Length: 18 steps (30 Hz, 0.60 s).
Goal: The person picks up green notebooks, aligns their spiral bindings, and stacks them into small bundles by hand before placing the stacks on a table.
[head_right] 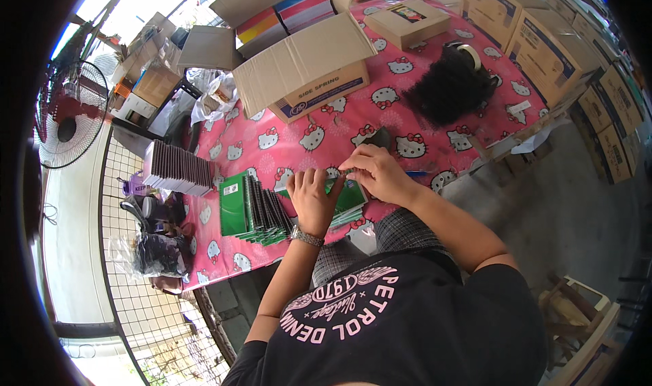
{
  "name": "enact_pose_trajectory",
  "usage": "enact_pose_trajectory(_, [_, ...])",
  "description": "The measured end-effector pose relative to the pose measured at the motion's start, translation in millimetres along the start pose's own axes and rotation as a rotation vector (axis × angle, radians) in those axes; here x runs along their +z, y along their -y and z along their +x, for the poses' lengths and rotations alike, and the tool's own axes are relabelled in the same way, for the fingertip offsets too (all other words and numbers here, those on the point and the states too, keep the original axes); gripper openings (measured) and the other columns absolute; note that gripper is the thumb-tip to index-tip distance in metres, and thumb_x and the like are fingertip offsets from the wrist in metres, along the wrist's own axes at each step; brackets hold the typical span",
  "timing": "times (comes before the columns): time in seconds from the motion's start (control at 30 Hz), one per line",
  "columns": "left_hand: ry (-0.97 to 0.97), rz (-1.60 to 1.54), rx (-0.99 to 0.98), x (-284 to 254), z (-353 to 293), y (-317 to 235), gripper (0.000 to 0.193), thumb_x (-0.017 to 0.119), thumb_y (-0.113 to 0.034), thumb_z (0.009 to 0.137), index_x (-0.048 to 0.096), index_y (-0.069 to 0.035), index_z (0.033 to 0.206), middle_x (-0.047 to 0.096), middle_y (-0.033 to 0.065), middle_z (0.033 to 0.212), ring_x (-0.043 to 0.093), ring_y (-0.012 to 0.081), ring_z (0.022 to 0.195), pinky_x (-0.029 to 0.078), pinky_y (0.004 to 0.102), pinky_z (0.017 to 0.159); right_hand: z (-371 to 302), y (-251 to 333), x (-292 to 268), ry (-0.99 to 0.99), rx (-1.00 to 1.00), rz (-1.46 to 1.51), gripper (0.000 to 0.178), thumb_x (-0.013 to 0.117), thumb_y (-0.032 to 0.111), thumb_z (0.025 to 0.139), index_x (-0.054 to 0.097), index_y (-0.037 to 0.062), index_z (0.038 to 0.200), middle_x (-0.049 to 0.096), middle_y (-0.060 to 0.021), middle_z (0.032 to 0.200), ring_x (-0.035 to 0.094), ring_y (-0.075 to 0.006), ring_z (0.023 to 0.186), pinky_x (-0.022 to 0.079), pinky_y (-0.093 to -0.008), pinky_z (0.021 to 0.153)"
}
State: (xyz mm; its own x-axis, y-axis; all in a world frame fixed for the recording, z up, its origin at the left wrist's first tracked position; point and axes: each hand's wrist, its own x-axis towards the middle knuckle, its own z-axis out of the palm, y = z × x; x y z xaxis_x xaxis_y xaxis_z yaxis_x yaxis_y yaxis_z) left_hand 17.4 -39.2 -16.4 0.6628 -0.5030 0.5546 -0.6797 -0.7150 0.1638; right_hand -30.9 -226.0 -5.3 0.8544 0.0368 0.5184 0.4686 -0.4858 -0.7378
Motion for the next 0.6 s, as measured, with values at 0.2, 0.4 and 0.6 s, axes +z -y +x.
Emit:
enact_pose_trajectory(0.2, [0.071, 0.041, 0.002, -14.1, -0.9, -4.2, 0.036, 0.073, -0.040, 0.082, 0.060, -0.009, 0.093, 0.059, 0.0061, 0.086, 0.057, 0.0265, 0.088, 0.038, 0.0442, 0.090, 11.3, -8.8, -14.4, 0.221, -0.110, 0.055, 0.016, 0.068, 0.008, 0.087, 0.070, 0.0058, 0.103, 0.065, -0.0091, 0.092, 0.064, -0.0256, 0.088, 0.051, -0.0371, 0.076])
enact_pose_trajectory(0.4, [0.140, 0.056, -0.009, -13.3, 1.0, -2.6, 0.037, 0.072, -0.039, 0.083, 0.060, -0.009, 0.100, 0.060, 0.0058, 0.089, 0.058, 0.0274, 0.093, 0.037, 0.0460, 0.095, 21.2, 1.6, -17.7, 0.449, 0.531, 0.221, 0.019, 0.067, 0.006, 0.088, 0.069, 0.0046, 0.107, 0.064, -0.0099, 0.094, 0.063, -0.0247, 0.090, 0.052, -0.0356, 0.077])
enact_pose_trajectory(0.6, [0.110, -0.016, 0.071, -20.7, -6.4, -2.7, 0.032, 0.069, -0.028, 0.087, 0.057, -0.011, 0.111, 0.060, 0.0069, 0.099, 0.057, 0.0277, 0.099, 0.033, 0.0502, 0.103, 5.6, 17.9, -13.8, 0.235, 0.095, -0.033, 0.019, 0.065, 0.010, 0.090, 0.060, 0.0044, 0.108, 0.061, -0.0123, 0.095, 0.062, -0.0346, 0.094, 0.051, -0.0418, 0.080])
